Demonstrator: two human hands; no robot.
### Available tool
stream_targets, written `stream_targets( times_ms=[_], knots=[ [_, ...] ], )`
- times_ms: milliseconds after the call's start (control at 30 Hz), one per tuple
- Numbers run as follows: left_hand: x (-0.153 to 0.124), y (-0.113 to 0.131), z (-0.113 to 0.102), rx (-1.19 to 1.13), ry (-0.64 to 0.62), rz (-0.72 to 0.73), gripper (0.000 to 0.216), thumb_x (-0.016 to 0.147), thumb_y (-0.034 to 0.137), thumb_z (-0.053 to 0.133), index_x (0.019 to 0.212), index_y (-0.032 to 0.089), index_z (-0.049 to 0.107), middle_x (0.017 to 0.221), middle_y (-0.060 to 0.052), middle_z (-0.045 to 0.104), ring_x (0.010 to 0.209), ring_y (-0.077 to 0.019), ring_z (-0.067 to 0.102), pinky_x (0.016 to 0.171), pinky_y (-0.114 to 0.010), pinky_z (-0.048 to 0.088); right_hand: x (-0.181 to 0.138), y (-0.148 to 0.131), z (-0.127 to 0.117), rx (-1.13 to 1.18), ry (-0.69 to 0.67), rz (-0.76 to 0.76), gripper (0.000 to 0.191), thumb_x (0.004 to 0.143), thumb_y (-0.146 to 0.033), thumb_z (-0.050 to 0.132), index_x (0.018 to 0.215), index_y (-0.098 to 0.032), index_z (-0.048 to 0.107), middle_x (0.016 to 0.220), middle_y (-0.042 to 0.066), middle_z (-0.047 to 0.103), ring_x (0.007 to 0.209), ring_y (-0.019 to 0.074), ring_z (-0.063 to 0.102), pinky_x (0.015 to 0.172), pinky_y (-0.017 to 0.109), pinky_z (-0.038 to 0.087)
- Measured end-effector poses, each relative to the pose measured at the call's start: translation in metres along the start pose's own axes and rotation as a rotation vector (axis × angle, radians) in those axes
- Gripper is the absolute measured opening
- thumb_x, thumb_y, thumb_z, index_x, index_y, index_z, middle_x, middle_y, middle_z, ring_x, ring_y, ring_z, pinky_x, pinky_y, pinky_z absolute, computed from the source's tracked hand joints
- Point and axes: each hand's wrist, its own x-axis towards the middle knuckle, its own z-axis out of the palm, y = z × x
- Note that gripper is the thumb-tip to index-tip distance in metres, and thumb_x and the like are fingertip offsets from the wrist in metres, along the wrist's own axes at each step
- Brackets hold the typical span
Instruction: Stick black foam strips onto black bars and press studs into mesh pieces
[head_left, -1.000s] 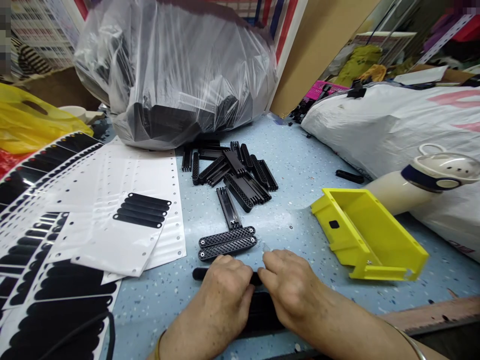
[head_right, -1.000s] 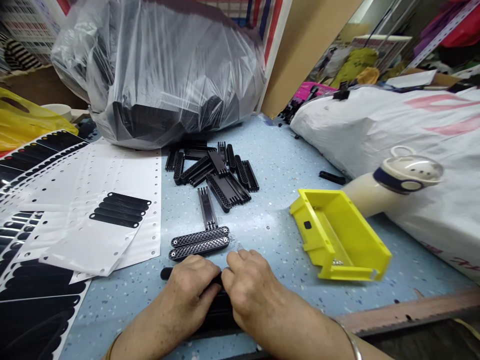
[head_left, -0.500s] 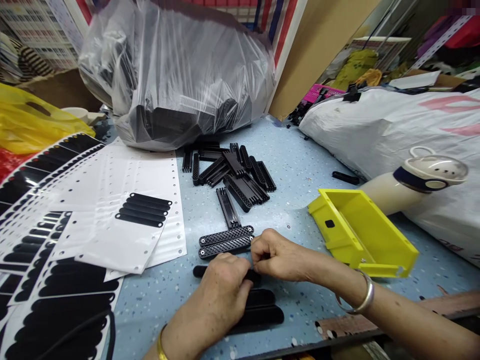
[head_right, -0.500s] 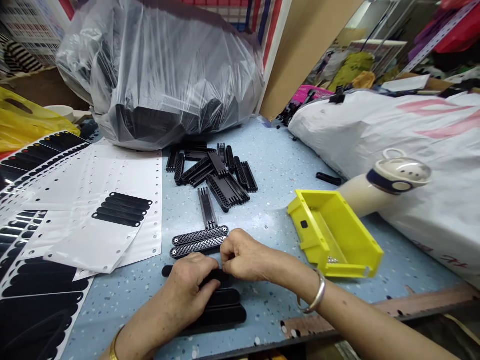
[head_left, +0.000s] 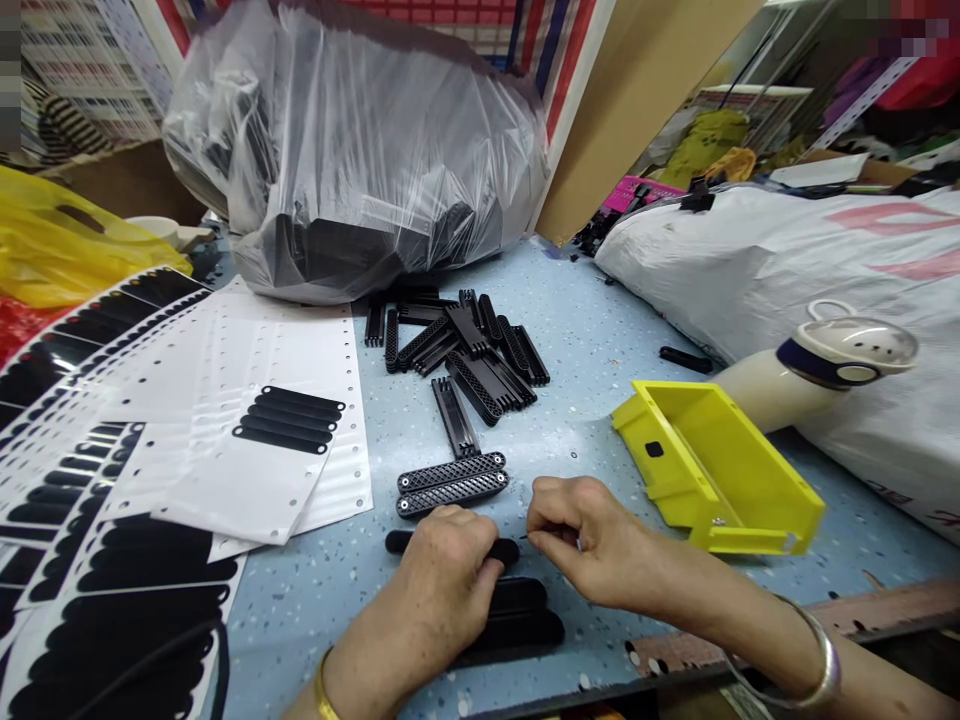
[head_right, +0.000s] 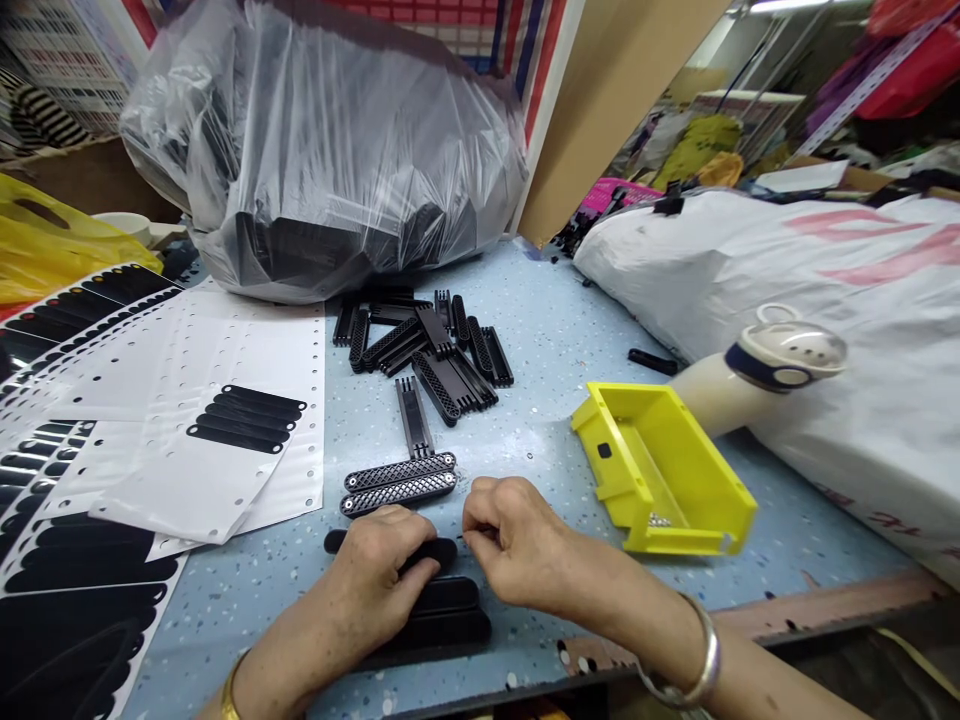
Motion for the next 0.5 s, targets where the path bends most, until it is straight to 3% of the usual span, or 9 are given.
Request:
stream_targets(
  times_ms=[167, 300, 500],
  knots=[
    [-0.001, 0.000, -0.002, -0.016, 0.005, 0.004, 0.012, 0.073, 0.003, 0.067, 0.074, 0.015, 0.063, 0.073, -0.006, 0.066, 0.073, -0.0218, 0.061, 0.066, -0.032, 0.045, -0.009, -0.003, 0.007, -0.120, 0.082, -0.097, 0.019, 0.081, -0.011, 0.047, 0.067, -0.019, 0.056, 0.072, 0.002, 0.057, 0.066, 0.0142, 0.055, 0.062, 0.026, 0.047],
    [-0.002, 0.000, -0.002, -0.030, 0.009, 0.003, 0.013, 0.073, 0.003, 0.067, 0.075, 0.015, 0.062, 0.075, -0.006, 0.065, 0.074, -0.0216, 0.061, 0.067, -0.032, 0.044, -0.014, -0.003, 0.014, -0.176, 0.233, -0.217, 0.019, 0.082, -0.007, 0.046, 0.076, -0.019, 0.060, 0.079, 0.005, 0.060, 0.080, 0.0187, 0.061, 0.074, 0.030, 0.053],
    [-0.002, 0.000, -0.002, -0.014, 0.020, 0.011, 0.014, 0.074, 0.004, 0.065, 0.072, 0.017, 0.059, 0.073, -0.004, 0.063, 0.072, -0.0202, 0.059, 0.066, -0.030, 0.043, -0.016, -0.007, 0.016, -0.239, 0.291, -0.292, 0.028, 0.081, 0.001, 0.043, 0.072, -0.020, 0.059, 0.074, 0.004, 0.059, 0.074, 0.0171, 0.061, 0.072, 0.027, 0.054]
  ],
)
